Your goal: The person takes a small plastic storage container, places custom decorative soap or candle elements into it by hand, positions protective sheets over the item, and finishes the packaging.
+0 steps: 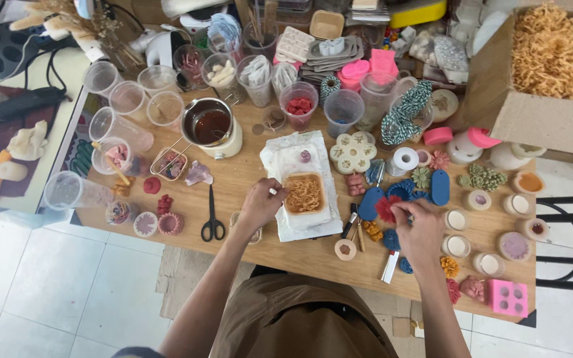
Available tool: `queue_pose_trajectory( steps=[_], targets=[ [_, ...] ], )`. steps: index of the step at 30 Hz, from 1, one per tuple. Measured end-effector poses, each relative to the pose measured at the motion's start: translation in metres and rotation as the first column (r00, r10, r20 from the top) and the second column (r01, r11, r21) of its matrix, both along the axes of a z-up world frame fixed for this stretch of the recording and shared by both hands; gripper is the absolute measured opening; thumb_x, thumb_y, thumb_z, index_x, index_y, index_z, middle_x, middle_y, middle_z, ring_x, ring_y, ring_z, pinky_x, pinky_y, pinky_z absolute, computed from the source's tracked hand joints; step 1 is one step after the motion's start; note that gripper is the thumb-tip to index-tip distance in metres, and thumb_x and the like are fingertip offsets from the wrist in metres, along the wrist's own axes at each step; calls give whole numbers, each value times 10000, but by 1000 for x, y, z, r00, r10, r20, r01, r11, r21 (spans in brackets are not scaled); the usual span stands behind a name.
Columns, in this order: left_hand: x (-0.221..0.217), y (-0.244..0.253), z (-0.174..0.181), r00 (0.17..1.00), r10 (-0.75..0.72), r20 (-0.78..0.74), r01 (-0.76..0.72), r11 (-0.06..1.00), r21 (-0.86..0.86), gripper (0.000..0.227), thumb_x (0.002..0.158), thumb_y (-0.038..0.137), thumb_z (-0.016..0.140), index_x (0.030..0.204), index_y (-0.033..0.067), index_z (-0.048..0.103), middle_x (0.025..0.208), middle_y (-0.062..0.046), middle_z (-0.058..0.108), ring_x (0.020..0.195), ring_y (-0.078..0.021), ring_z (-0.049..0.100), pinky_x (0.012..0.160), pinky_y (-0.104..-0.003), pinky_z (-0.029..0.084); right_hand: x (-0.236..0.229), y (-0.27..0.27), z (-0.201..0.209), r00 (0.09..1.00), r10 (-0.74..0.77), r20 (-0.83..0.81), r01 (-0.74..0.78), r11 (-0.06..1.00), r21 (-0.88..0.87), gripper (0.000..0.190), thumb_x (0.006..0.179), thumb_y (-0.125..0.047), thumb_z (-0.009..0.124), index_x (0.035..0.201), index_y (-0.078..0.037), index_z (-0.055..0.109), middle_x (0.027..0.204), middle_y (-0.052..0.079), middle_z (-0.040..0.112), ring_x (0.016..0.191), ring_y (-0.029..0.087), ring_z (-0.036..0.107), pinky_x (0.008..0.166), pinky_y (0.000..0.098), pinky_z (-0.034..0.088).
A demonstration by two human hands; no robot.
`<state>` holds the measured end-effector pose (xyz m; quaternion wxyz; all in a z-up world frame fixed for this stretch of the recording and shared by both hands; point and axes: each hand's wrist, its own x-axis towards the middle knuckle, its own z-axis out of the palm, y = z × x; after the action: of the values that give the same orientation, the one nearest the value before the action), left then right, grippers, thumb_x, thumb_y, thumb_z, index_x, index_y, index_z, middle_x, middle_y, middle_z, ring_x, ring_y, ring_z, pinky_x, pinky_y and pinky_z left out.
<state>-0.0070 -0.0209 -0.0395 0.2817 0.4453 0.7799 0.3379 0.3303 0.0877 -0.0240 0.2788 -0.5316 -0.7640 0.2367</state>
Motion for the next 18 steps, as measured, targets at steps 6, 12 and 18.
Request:
queue_pose_trajectory(
  steps=[6,12,18],
  targets=[
    [-1,9,-4,997,28,69,-22,996,-89,321,900,312,720,926,-7,730,879,-210,738,786,-296,737,726,-409,558,-105,-11,53,921,387,-47,-369,905,211,57,839,-145,811,889,-119,807,915,27,760,832,202,680,868,393,485],
    [-3,8,-5,994,13,107,-11,1000,-19,220,858,195,667,943,1,729,833,-194,750,792,-301,751,731,-405,570,-163,-16,18,872,465,153,-488,846,214,28,765,-119,792,793,-114,787,850,39,699,887,242,651,853,406,438],
    [-1,9,-6,994,6,110,-7,1000,9,227,876,213,669,952,7,727,857,-184,757,810,-302,741,745,-404,563,-163,-20,5,884,407,229,-460,845,272,47,761,-105,774,799,-127,789,851,32,689,920,246,640,895,405,444]
  ],
)
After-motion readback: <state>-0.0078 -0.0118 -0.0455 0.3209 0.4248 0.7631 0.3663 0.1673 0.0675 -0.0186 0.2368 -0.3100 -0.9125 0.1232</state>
